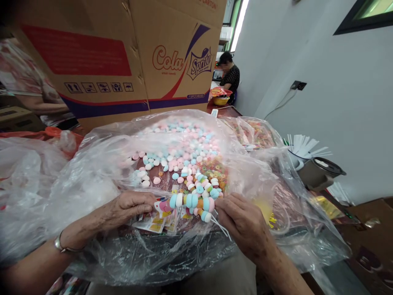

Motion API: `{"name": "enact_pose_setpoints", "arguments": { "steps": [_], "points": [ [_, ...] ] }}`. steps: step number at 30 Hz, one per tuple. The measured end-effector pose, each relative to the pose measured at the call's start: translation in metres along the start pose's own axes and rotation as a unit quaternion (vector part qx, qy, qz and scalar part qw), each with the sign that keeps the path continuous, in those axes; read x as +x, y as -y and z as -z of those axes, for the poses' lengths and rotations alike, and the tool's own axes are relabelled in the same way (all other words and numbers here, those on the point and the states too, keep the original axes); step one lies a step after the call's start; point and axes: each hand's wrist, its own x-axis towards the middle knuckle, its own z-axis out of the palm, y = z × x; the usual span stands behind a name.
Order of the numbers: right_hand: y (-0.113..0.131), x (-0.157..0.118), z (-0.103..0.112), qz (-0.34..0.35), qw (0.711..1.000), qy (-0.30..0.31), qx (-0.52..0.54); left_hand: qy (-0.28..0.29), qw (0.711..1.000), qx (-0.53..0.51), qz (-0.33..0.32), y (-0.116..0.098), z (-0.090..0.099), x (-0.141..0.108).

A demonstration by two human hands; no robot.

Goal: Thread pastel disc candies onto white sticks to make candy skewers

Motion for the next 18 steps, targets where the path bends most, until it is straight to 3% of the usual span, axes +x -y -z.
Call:
{"name": "enact_pose_setpoints", "arguments": {
  "steps": [10,18],
  "points": [
    [-0.009,-0.004,-0.004,0.077,0.994,0.035,-0.063,0.023,0.999,0.017,0.038,0.002,0.005,0.002],
    [-0.009,-0.002,-0.007,0.084,0.993,0.044,-0.075,0.003,1.0,0.01,0.0,0.01,0.002,0.001]
  ]
}}
